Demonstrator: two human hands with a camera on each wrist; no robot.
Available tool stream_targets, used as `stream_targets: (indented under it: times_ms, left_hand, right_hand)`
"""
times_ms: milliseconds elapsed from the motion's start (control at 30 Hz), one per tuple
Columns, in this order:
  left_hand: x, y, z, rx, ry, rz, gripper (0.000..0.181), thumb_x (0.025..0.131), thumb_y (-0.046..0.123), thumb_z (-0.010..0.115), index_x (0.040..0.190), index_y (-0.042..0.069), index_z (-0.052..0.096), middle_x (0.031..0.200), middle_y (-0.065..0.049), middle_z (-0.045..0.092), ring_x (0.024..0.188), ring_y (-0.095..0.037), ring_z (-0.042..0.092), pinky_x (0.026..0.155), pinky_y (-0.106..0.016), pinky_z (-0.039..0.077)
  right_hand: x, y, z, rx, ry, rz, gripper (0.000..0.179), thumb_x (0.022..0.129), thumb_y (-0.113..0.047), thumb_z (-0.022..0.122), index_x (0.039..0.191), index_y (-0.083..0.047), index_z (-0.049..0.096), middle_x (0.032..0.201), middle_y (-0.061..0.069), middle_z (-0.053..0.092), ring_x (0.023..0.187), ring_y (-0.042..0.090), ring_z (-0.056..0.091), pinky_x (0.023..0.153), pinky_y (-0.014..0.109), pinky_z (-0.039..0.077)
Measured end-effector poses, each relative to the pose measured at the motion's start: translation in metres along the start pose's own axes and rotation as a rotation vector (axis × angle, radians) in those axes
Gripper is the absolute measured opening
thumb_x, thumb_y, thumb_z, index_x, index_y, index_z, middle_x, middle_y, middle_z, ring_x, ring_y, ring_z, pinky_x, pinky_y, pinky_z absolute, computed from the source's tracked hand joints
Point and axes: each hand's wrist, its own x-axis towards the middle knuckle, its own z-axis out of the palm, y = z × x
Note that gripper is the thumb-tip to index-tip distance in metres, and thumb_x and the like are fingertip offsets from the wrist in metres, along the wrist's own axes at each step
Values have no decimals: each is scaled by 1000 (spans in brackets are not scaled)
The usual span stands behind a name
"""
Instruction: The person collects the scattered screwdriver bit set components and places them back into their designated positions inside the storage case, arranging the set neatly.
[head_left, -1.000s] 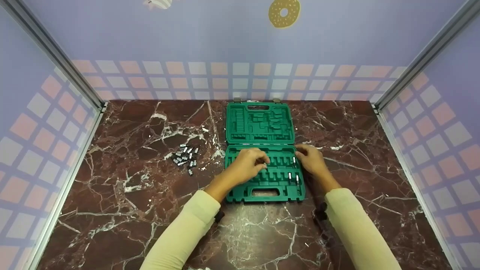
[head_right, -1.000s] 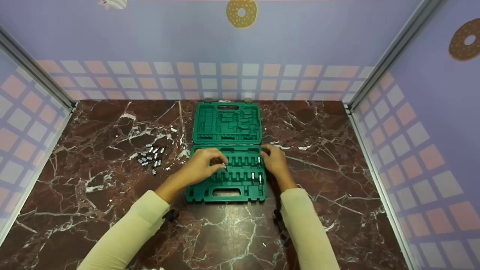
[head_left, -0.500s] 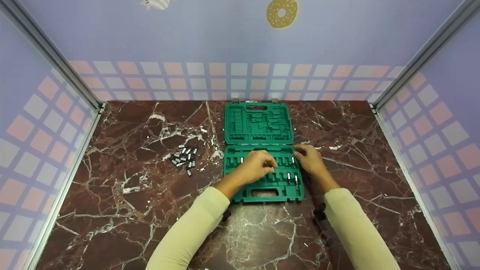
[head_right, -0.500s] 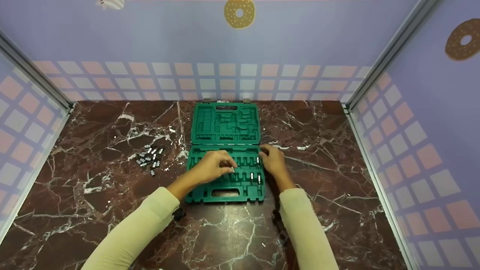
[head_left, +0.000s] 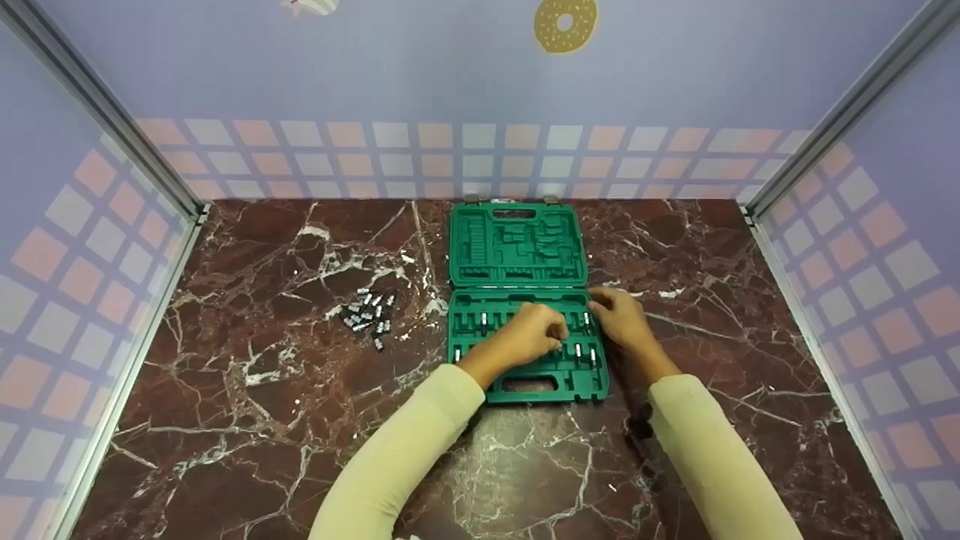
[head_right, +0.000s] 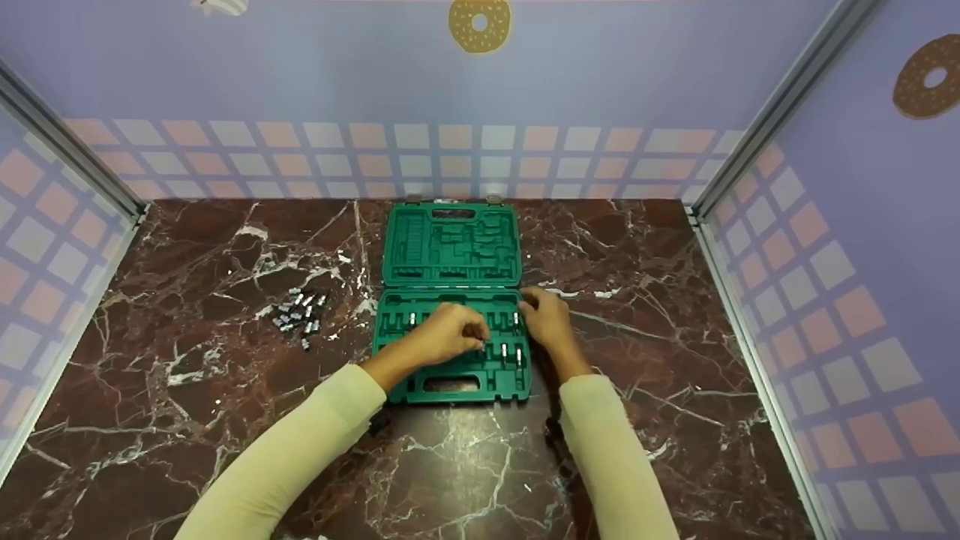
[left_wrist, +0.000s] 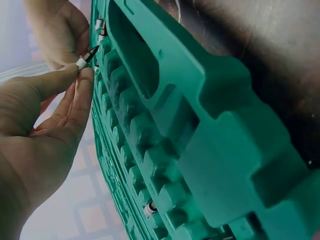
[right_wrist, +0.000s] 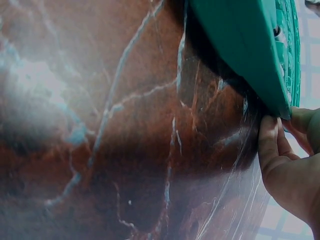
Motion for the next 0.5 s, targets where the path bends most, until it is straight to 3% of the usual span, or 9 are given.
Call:
stream_targets:
  times_ms: [233,500]
  left_hand:
    - [6,1,9,72,-18,7,9,97,9,72,103,5,76,102,-8,76,91,-19,71,76,-29,58]
    - [7,1,15,171,16,56,6,96,10,73,95,6,78,99,-7,75,92,-19,71,76,-28,58]
  right_hand:
    - [2,1,0,-26,0,-1,32,103,-9,61,132,1,67,126,25,69,117,40,65,99,54,52]
    - [1,1,1,-10,-1,-17,31,103,-8,61,131,2,67,125,25,70,115,41,66,97,55,53]
